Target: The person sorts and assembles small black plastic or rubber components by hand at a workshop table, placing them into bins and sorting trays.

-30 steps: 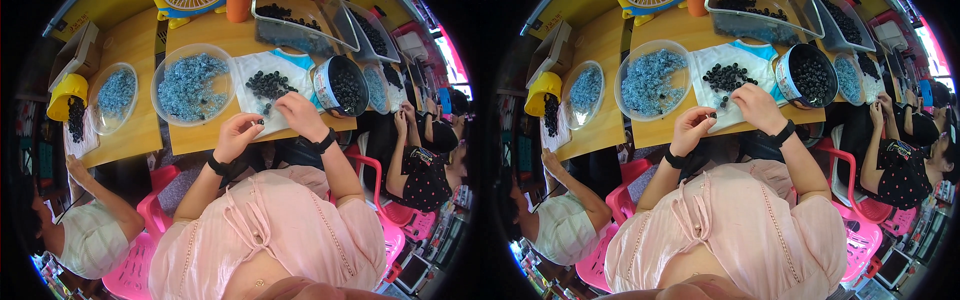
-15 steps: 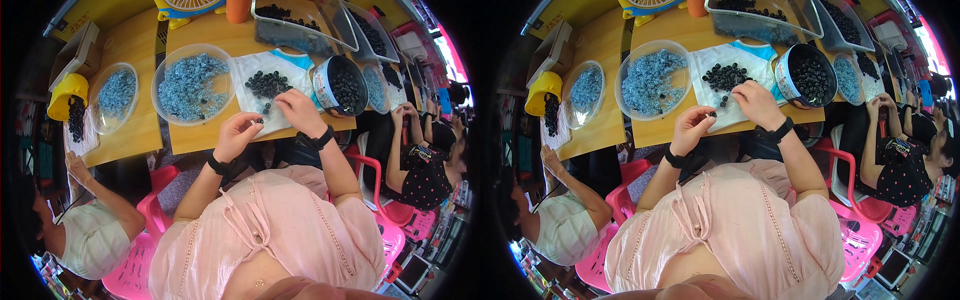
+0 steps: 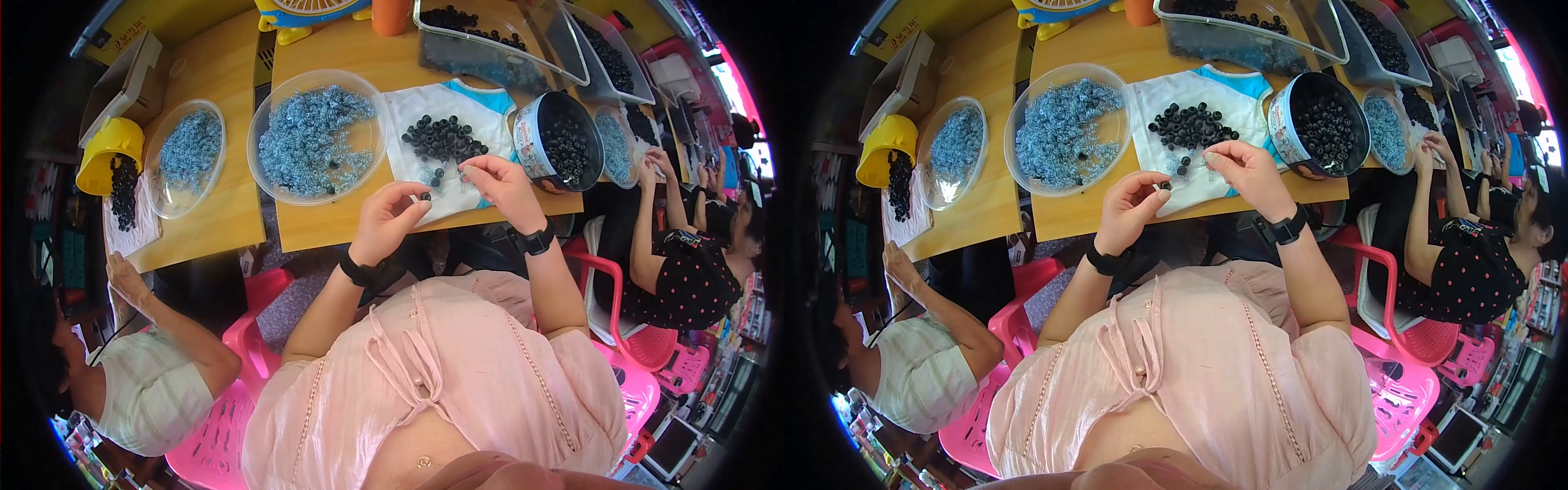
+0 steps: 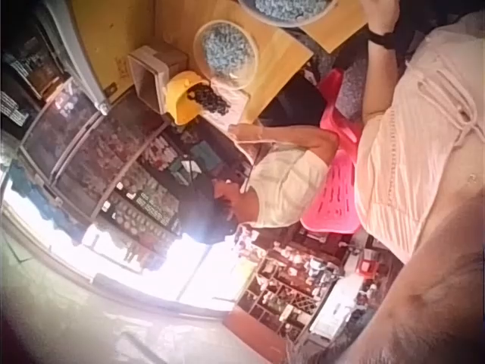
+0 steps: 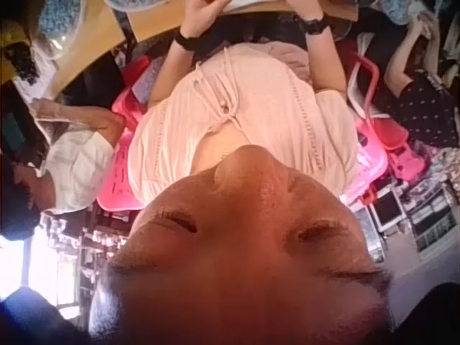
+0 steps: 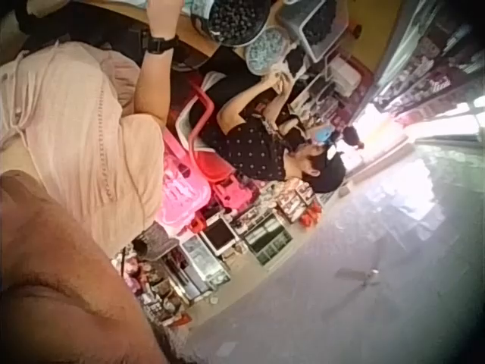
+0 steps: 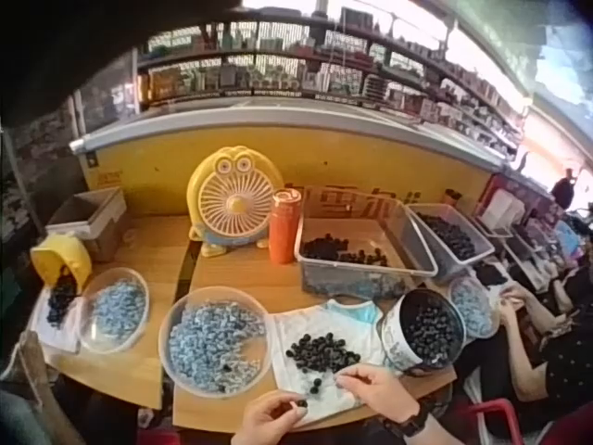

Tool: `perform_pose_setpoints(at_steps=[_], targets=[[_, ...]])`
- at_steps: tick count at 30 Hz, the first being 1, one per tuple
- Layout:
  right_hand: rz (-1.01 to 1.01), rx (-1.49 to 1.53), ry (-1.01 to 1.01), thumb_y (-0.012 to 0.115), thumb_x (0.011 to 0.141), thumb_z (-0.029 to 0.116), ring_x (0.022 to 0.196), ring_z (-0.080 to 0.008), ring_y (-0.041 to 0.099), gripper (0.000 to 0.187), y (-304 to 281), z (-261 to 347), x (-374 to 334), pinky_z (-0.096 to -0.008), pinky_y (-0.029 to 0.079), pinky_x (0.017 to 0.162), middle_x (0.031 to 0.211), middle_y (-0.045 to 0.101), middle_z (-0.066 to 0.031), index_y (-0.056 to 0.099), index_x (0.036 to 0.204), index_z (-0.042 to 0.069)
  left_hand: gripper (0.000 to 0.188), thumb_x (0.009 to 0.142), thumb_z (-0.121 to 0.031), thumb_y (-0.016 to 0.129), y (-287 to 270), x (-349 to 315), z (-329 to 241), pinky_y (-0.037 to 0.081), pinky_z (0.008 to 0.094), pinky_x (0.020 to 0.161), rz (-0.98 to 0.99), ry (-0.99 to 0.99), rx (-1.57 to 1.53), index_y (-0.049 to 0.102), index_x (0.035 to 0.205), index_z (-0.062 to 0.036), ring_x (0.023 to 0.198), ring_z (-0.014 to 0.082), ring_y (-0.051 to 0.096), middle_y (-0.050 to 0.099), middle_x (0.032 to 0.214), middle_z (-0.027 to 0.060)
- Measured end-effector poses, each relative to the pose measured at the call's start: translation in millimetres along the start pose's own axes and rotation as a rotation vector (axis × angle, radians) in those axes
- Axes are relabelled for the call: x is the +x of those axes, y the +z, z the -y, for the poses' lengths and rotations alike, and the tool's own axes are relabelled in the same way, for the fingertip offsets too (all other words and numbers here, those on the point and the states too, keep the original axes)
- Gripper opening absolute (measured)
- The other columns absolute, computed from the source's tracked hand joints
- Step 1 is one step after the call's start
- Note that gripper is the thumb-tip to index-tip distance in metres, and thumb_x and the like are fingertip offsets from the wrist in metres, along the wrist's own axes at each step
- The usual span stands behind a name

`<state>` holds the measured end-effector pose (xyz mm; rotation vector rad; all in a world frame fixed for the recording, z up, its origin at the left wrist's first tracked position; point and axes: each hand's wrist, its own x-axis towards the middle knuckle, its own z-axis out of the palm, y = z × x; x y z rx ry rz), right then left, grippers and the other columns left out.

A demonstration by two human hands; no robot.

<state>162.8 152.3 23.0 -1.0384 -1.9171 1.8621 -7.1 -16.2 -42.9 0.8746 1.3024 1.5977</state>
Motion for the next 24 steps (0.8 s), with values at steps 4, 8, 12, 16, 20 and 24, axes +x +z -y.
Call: perform_pose_setpoints(at_steps=[4,8,12,16,20,24], targets=[[0.068,0.164,0.005,0.065,0.098,0.014,0.065,-0.0018,0.049,0.020,14.3,-1.5,-1.8,-0.0174,0.039,0.056,0.091,0.070,-0.0028,0.069,0.112,0.001,0.020,0.095,-0.010,0.066,5.1,1.3,-1.9,0.042,0.0199,0.058,-0.045,-0.061,-0.178,0.064,0.114,-0.0040,0.068,0.0038,0.052,0.060,0.088,-0.0025],[0.083,0.352,0.005,0.064,0.098,0.013,0.061,-0.0026,0.046,0.018,32.6,-4.5,-1.5,-0.0175,0.035,0.053,0.087,0.067,-0.0022,0.069,0.110,0.000,0.020,0.101,-0.014,0.057,3.6,4.0,-4.9,0.043,0.0198,0.055,0.000,-0.119,-0.268,0.058,0.119,-0.0045,0.065,0.0046,0.051,0.058,0.096,-0.0013],[0.106,0.483,0.001,0.064,0.098,0.013,0.061,-0.0026,0.047,0.018,43.2,-12.1,-0.2,-0.0178,0.035,0.053,0.083,0.066,-0.0003,0.069,0.110,0.001,0.020,0.104,-0.021,0.055,13.1,7.4,-21.5,0.038,0.0206,0.050,0.002,-0.296,-0.449,0.057,0.117,-0.0060,0.064,0.0047,0.048,0.054,0.092,-0.0018],[0.098,0.511,0.006,0.065,0.098,0.013,0.060,-0.0022,0.047,0.017,49.2,-13.7,-1.8,-0.0177,0.035,0.052,0.079,0.062,0.0025,0.070,0.108,0.000,0.020,0.103,-0.023,0.059,12.7,9.5,-15.4,0.035,0.0204,0.047,0.058,-0.277,-0.372,0.058,0.114,-0.0059,0.062,0.0034,0.046,0.053,0.082,-0.0033],[0.041,0.404,-0.032,0.067,0.097,0.013,0.061,-0.0023,0.047,0.015,50.4,-10.7,-5.7,-0.0177,0.035,0.052,0.076,0.061,0.0033,0.071,0.105,0.001,0.017,0.102,-0.021,0.062,20.9,11.7,-8.4,0.033,0.0200,0.047,-0.057,-0.130,-0.104,0.060,0.110,-0.0066,0.059,0.0022,0.043,0.052,0.075,-0.0051],[0.030,0.340,-0.071,0.069,0.095,0.008,0.063,-0.0024,0.049,0.012,47.8,-11.0,-7.0,-0.0175,0.037,0.054,0.079,0.062,0.0038,0.071,0.104,0.001,0.013,0.101,-0.020,0.062,21.2,12.6,1.6,0.031,0.0197,0.048,-0.129,0.301,0.291,0.061,0.105,-0.0080,0.056,0.0018,0.040,0.050,0.072,-0.0058]])
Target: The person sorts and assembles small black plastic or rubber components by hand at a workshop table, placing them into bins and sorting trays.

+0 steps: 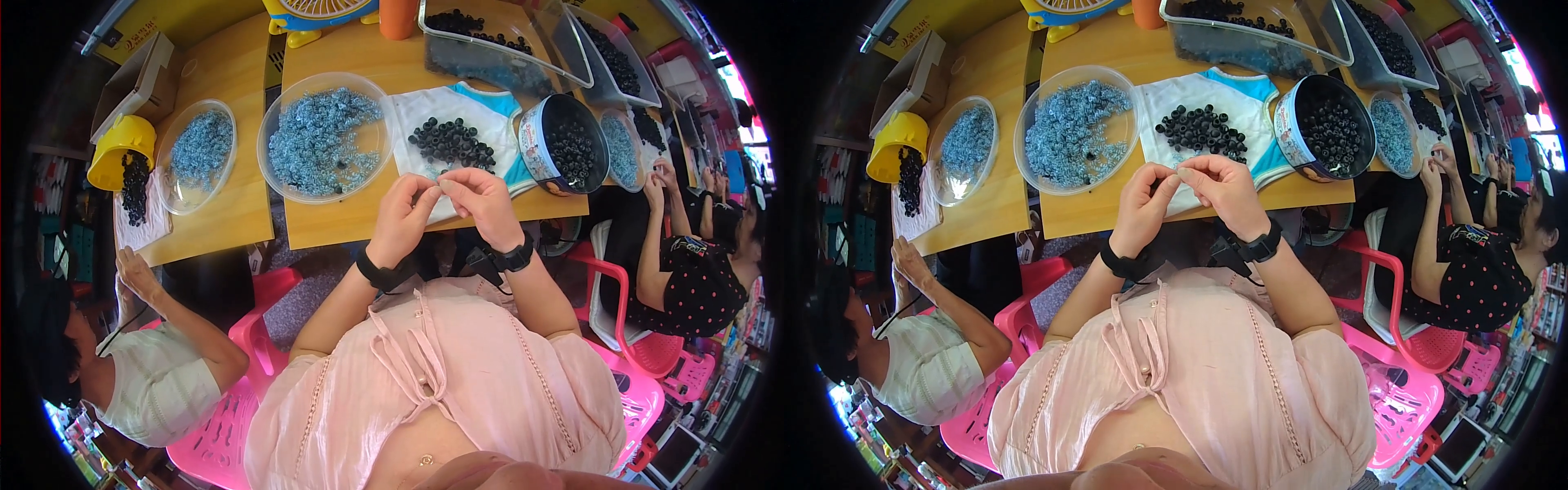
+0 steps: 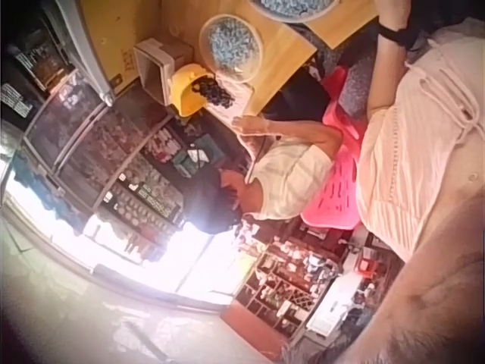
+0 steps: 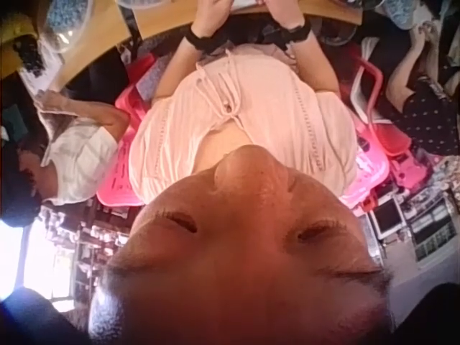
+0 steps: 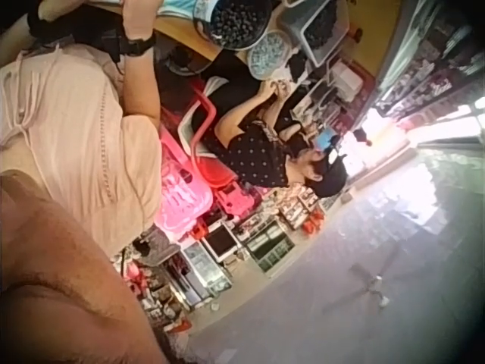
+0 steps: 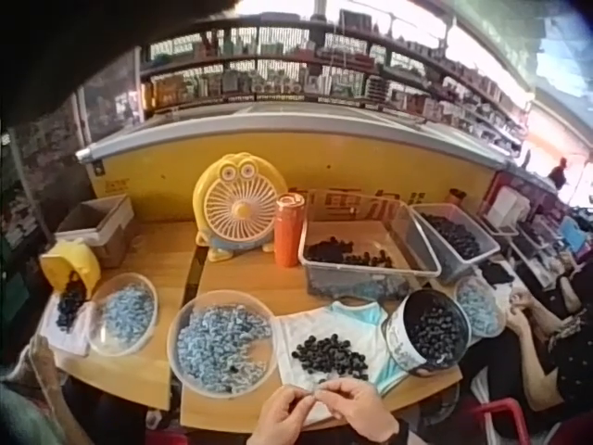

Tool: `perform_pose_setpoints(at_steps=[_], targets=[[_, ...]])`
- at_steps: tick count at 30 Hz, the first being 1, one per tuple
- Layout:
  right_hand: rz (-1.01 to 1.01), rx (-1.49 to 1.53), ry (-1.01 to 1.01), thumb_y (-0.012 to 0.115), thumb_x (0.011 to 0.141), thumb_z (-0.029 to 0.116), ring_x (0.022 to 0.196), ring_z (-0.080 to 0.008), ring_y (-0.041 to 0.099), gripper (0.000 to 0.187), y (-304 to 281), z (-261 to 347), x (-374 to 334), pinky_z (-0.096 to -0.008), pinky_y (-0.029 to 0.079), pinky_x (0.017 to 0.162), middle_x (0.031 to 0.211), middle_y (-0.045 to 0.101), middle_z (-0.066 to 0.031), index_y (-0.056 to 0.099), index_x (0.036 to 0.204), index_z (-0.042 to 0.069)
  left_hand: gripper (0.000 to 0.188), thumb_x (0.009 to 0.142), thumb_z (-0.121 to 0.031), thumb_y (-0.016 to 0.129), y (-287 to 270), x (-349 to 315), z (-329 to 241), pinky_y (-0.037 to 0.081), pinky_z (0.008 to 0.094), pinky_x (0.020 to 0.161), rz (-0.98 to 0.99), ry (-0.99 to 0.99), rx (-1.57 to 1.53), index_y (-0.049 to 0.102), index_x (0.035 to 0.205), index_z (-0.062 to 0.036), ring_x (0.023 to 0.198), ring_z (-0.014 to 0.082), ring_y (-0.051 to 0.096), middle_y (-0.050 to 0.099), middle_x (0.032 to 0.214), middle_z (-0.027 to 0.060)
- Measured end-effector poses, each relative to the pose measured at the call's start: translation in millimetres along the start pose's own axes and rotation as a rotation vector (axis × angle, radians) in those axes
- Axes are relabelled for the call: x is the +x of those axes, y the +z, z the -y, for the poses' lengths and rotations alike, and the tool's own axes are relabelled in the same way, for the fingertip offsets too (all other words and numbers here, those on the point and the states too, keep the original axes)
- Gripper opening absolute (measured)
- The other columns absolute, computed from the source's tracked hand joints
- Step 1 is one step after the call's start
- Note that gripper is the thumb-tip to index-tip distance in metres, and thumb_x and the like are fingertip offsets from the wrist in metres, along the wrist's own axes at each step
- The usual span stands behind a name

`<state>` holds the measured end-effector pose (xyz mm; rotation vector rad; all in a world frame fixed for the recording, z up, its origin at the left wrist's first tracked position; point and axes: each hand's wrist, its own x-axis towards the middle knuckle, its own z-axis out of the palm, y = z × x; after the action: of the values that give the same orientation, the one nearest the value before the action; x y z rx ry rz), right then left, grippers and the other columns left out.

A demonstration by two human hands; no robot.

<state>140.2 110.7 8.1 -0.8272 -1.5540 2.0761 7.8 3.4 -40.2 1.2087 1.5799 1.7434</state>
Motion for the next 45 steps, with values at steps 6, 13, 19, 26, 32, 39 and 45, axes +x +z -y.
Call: perform_pose_setpoints(at_steps=[6,13,19,26,32,39,45], targets=[[-0.014,-0.401,-0.423,0.070,0.090,0.000,0.080,-0.0102,0.061,0.009,0.5,5.0,-2.0,-0.0229,0.049,0.069,0.087,0.067,-0.0010,0.071,0.098,0.002,0.016,0.103,-0.024,0.058,-14.4,3.9,-16.7,0.026,0.0200,0.046,0.185,-0.666,-0.718,0.057,0.096,-0.0100,0.055,0.0040,0.034,0.043,0.070,-0.0061],[0.024,-0.594,-0.603,0.071,0.084,-0.006,0.083,-0.0167,0.065,0.013,-7.3,6.8,-11.7,-0.0248,0.051,0.070,0.094,0.069,-0.0073,0.071,0.094,0.002,0.018,0.103,-0.027,0.056,-19.9,5.9,-18.3,0.025,0.0187,0.045,0.192,-0.816,-0.869,0.055,0.096,-0.0107,0.059,0.0037,0.036,0.046,0.082,-0.0042],[-0.156,-0.955,-0.599,0.069,0.088,0.002,0.079,-0.0202,0.065,0.008,-20.5,-2.0,-8.0,-0.0280,0.052,0.070,0.091,0.068,-0.0091,0.071,0.096,0.002,0.016,0.103,-0.025,0.058,-17.6,0.6,-13.6,0.024,0.0180,0.045,0.184,-0.697,-0.739,0.058,0.103,-0.0089,0.059,0.0027,0.036,0.046,0.077,-0.0053],[-0.029,-0.497,-0.163,0.067,0.096,0.020,0.070,-0.0107,0.056,0.019,-7.1,-1.6,-12.5,-0.0255,0.045,0.062,0.079,0.062,-0.0034,0.068,0.094,0.001,0.013,0.095,-0.013,0.068,-3.7,-4.0,-14.2,0.037,0.0234,0.053,-0.002,-0.019,0.017,0.066,0.101,-0.0019,0.063,0.0080,0.047,0.052,0.075,-0.0018],[0.067,-0.439,-0.014,0.057,0.103,0.032,0.068,-0.0080,0.049,0.035,-1.4,-5.7,-7.3,-0.0255,0.041,0.060,0.072,0.055,0.0001,0.064,0.087,0.001,0.011,0.087,-0.005,0.075,-7.0,-4.1,-26.4,0.041,0.0266,0.057,-0.004,0.067,0.193,0.069,0.095,-0.0012,0.065,0.0138,0.052,0.056,0.076,0.0051],[0.069,-0.314,0.017,0.056,0.104,0.028,0.068,-0.0067,0.047,0.029,0.6,-11.8,-15.4,-0.0238,0.040,0.062,0.075,0.054,0.0021,0.063,0.093,0.002,0.009,0.085,-0.002,0.075,-6.1,-9.1,-30.3,0.044,0.0287,0.058,-0.020,0.079,0.220,0.072,0.093,-0.0023,0.065,0.0179,0.055,0.057,0.074,0.0066],[0.087,-0.198,0.069,0.059,0.102,0.023,0.068,-0.0067,0.049,0.021,-3.0,-11.6,-17.3,-0.0242,0.041,0.060,0.077,0.053,0.0034,0.064,0.095,0.004,0.009,0.085,-0.004,0.075,-7.7,-9.4,-26.9,0.046,0.0287,0.060,0.007,-0.004,0.180,0.074,0.094,-0.0027,0.066,0.0183,0.058,0.060,0.075,0.0071]])
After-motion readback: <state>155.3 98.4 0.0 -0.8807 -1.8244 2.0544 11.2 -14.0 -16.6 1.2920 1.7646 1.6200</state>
